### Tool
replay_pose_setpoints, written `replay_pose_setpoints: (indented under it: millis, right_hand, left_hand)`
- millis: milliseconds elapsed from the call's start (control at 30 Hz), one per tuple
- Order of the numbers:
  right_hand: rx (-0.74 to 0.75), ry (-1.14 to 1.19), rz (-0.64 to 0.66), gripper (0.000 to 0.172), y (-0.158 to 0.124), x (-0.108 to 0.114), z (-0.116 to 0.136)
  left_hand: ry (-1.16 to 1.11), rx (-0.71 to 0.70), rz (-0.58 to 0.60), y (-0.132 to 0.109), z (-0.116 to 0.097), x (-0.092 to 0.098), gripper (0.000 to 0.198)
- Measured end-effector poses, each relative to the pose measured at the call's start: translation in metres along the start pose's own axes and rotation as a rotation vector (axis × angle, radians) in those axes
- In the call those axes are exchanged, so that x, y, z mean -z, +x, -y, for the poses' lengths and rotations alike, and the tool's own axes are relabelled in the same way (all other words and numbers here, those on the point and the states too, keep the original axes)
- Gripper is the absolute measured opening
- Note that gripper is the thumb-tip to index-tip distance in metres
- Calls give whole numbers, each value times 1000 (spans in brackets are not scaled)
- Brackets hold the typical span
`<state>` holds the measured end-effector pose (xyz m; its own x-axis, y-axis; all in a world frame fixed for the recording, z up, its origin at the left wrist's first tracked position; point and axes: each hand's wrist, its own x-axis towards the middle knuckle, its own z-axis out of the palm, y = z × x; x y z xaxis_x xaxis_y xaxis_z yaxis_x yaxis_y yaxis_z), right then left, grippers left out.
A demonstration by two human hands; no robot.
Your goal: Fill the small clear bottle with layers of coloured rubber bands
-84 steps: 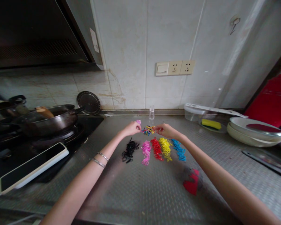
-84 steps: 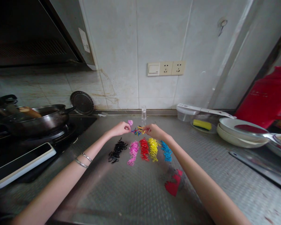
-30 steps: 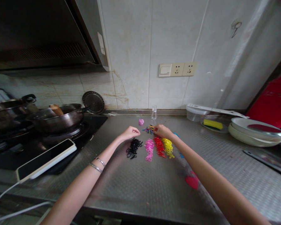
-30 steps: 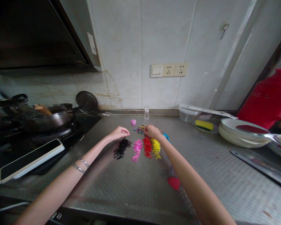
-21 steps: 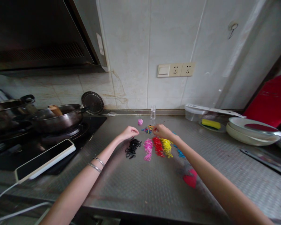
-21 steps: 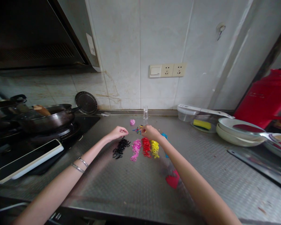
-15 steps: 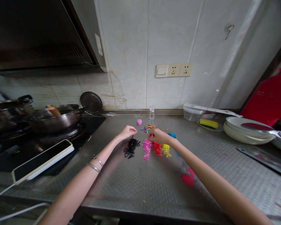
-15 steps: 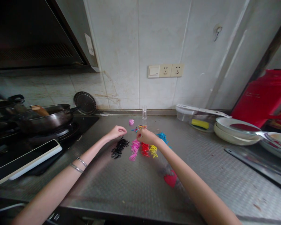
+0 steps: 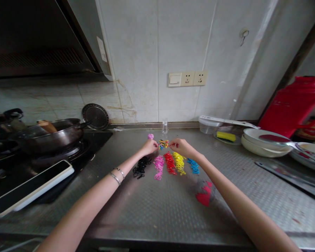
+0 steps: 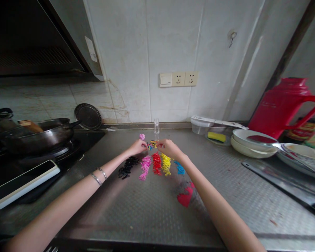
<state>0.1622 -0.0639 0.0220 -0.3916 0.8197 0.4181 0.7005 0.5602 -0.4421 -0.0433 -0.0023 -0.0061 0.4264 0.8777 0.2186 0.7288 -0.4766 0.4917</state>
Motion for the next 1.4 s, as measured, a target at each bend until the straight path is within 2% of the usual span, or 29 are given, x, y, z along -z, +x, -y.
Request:
replay_pose_setpoints:
  millis: [167,333,567,767,933,1033,1167,1267,1400]
  right_hand:
    - [-19,-49,16,21,-4,1,-6]
    - [-42,-96,44,23,-7,10,-10]
    - [-75,-142,56,22,-10,19,-19]
    - [-95,-136,63,22,-17,27,-29]
    - [-119,-143,53,22,-18,30,-37]
    - [-124,-146,47,21,-17,30,-40]
    - [-139,-162,39,21,-18,30,-44]
    - [-153,-166,40,22,-21,30,-47]
    - [-174,-175,48,22,-25,31,-51]
  left_hand:
    - [26,81,-43,7,-4,-14,14]
    - [-8,80,-77,9,-1,-17,9]
    - [-29,60,-72,9,3,-15,13]
    - [10,-7,-92,14,-1,-1,17]
    - [0,-122,-28,15,-24,5,17]
    - [-29,-225,72,12,-47,-2,15]
    - [-20,-283,133,7,-71,-18,16]
    - [-34,-281,155,5,-78,-27,15]
    - [-99,-262,186,7,-77,-33,18]
